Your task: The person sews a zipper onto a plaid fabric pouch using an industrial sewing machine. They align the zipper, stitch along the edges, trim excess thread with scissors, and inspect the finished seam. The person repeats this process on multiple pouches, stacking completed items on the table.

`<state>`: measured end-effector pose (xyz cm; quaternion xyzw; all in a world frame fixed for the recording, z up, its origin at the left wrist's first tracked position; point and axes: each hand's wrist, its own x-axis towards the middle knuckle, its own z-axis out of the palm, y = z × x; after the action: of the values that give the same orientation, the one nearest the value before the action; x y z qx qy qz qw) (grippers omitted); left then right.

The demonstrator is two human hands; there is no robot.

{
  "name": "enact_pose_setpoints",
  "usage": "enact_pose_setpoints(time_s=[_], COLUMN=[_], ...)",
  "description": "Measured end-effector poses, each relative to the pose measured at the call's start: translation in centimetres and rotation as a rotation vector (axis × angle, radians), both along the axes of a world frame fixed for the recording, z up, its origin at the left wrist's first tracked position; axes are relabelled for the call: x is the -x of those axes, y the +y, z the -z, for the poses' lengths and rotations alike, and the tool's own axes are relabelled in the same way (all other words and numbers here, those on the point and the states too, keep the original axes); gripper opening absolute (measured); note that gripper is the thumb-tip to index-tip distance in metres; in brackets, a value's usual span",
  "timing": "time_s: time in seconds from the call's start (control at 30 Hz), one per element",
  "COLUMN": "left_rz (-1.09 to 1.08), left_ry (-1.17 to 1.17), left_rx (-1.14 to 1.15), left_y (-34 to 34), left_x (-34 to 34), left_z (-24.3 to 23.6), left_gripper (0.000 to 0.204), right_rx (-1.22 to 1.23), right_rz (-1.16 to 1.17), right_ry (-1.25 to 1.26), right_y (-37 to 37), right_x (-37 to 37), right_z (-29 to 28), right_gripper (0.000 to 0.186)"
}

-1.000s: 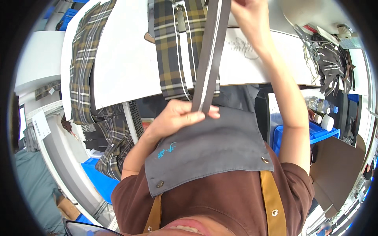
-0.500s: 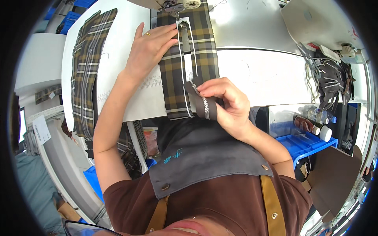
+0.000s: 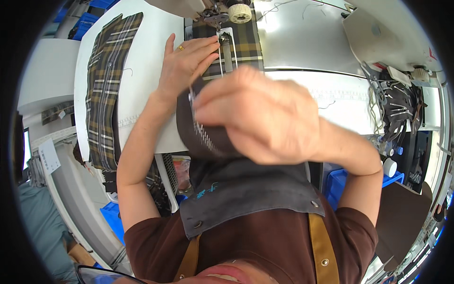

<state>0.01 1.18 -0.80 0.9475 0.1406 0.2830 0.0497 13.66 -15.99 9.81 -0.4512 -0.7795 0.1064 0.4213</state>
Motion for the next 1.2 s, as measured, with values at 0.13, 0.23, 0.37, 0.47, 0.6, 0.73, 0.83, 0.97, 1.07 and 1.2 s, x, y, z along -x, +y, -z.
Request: enact_pose_setpoints(time_s=[0.13, 0.23, 0.37, 0.47, 0.6, 0.73, 0.83, 0.97, 1.07, 1.2], left_rz=[0.017, 0.011, 0.019, 0.005, 0.024, 0.005, 0.007, -0.011, -0.040, -0.022], left_ry=[0.014, 0.036, 0.032, 0.045, 0.005, 0.034, 0.022, 0.020, 0.006, 0.056], left_rx=[0.065, 0.074, 0.066, 0.104, 0.012, 0.058, 0.049, 0.121, 0.182, 0.047], left_y=[-0.1, -0.4, -0.2, -0.3, 0.0, -0.1, -0.1, -0.2, -0.5, -0.3], left_x=[0.2, 0.1, 0.0, 0.3, 0.1, 0.1, 0.1, 0.1, -0.1, 0.0], left_z=[-0.4, -0.5, -0.3, -0.6, -0.3, -0.5, -0.4, -0.6, -0.9, -0.6], left_gripper=[0.022, 0.022, 0.022, 0.021, 0.020, 0.018, 0.020, 0.016, 0.015, 0.018], right_rx=[-0.050, 0.090, -0.125, -0.094, -0.023, -0.049, -0.045, -0.031, -0.006, -0.068], right_rz=[0.006, -0.021, -0.164, 0.114, 0.265, 0.260, 0.271, 0.271, 0.271, 0.289], right_ry=[0.046, 0.143, 0.154, -0.029, -0.098, -0.108, -0.113, -0.102, -0.140, -0.258], right_y=[0.9, 0.1, -0.1, 4.0, 5.8, 6.2, 6.2, 6.4, 6.4, 6.6], right_x=[-1.1, -0.4, 1.5, -1.2, -3.5, -3.9, -3.7, -3.7, -3.7, -3.9], right_z=[0.9, 3.7, 3.9, 4.2, 8.4, 9.1, 9.1, 9.4, 9.4, 9.5], right_gripper=[0.021, 0.027, 0.021, 0.020, 0.022, 0.017, 0.017, 0.017, 0.018, 0.020])
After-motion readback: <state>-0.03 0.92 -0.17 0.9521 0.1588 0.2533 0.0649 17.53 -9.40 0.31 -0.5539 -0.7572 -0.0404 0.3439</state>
